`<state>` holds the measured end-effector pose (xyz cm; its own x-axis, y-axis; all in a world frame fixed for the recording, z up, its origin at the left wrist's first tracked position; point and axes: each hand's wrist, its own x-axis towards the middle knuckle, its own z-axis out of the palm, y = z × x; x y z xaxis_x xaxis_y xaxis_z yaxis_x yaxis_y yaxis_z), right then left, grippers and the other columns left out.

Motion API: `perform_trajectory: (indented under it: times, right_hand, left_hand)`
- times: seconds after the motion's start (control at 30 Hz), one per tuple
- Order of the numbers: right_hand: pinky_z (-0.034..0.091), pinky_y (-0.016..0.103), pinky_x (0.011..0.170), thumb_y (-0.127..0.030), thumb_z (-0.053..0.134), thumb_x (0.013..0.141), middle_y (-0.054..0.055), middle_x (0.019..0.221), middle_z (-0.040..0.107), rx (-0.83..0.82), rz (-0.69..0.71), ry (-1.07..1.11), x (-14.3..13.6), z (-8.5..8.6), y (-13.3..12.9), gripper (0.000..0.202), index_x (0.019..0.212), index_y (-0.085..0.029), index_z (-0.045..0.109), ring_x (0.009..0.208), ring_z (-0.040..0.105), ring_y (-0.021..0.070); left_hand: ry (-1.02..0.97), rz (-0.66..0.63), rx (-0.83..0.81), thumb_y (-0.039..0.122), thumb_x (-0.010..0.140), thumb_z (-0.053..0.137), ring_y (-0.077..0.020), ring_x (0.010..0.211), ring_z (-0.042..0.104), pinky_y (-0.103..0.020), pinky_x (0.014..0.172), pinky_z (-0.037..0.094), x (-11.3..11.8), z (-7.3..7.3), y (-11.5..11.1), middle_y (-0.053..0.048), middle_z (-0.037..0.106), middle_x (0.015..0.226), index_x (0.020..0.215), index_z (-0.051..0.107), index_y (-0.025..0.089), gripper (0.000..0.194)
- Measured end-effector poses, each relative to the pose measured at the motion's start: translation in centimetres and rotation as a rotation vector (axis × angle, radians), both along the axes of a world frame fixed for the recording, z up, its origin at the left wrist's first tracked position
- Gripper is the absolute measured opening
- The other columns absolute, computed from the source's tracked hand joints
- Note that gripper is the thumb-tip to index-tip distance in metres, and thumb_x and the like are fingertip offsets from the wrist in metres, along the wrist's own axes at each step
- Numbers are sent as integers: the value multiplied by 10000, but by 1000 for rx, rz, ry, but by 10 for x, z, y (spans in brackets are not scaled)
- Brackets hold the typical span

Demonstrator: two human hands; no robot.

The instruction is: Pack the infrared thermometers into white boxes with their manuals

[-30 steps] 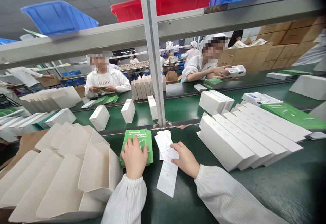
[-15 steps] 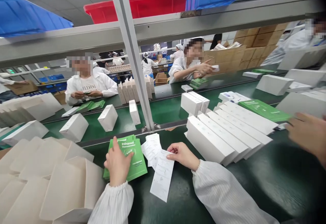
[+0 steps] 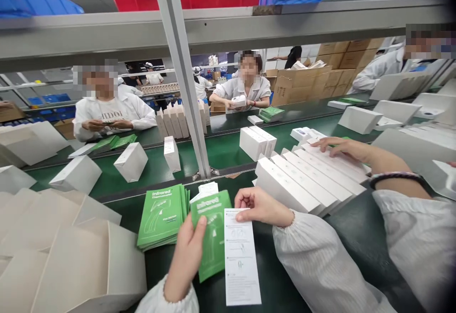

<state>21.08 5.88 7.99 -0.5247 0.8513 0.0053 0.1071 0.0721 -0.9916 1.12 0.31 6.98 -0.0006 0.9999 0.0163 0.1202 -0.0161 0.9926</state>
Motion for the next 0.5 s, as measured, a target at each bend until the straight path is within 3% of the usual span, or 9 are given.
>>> perform_trajectory:
  times: [0.07, 0.2, 0.37, 0.5]
  right_hand:
    - [352, 184, 469, -261, 730, 565, -41, 576, 511, 61, 17, -61, -6, 5, -2, 260, 692, -141, 537, 514, 451, 69]
    - [343, 185, 465, -222, 704, 594, -42, 574, 506, 166, -8, -187, -20, -1, -1, 213, 693, -147, 530, 513, 447, 73]
    - [346, 190, 477, -208, 687, 620, -35, 587, 519, 240, -67, -243, -31, -9, 0, 175, 697, -151, 540, 532, 457, 81]
    - [348, 196, 480, -204, 672, 639, -36, 583, 515, 269, -94, -250, -36, -9, -2, 145, 685, -157, 543, 529, 456, 84]
  left_hand:
    - [-67, -93, -69, 413, 824, 415, -195, 1017, 517, -291, 844, 410, 12, -8, -3, -66, 576, 1124, 1089, 512, 185, 363]
    - [-145, -150, -161, 446, 847, 334, -205, 983, 542, -300, 769, 447, 20, -20, -7, -98, 565, 1137, 1098, 494, 165, 410]
    - [-183, -218, -212, 351, 736, 585, -226, 933, 579, -323, 766, 462, 14, -28, -4, -99, 602, 1081, 1104, 471, 170, 426]
    - [-187, -197, -221, 347, 751, 564, -236, 916, 590, -343, 761, 467, 11, -33, -1, -110, 603, 1076, 1096, 473, 167, 399]
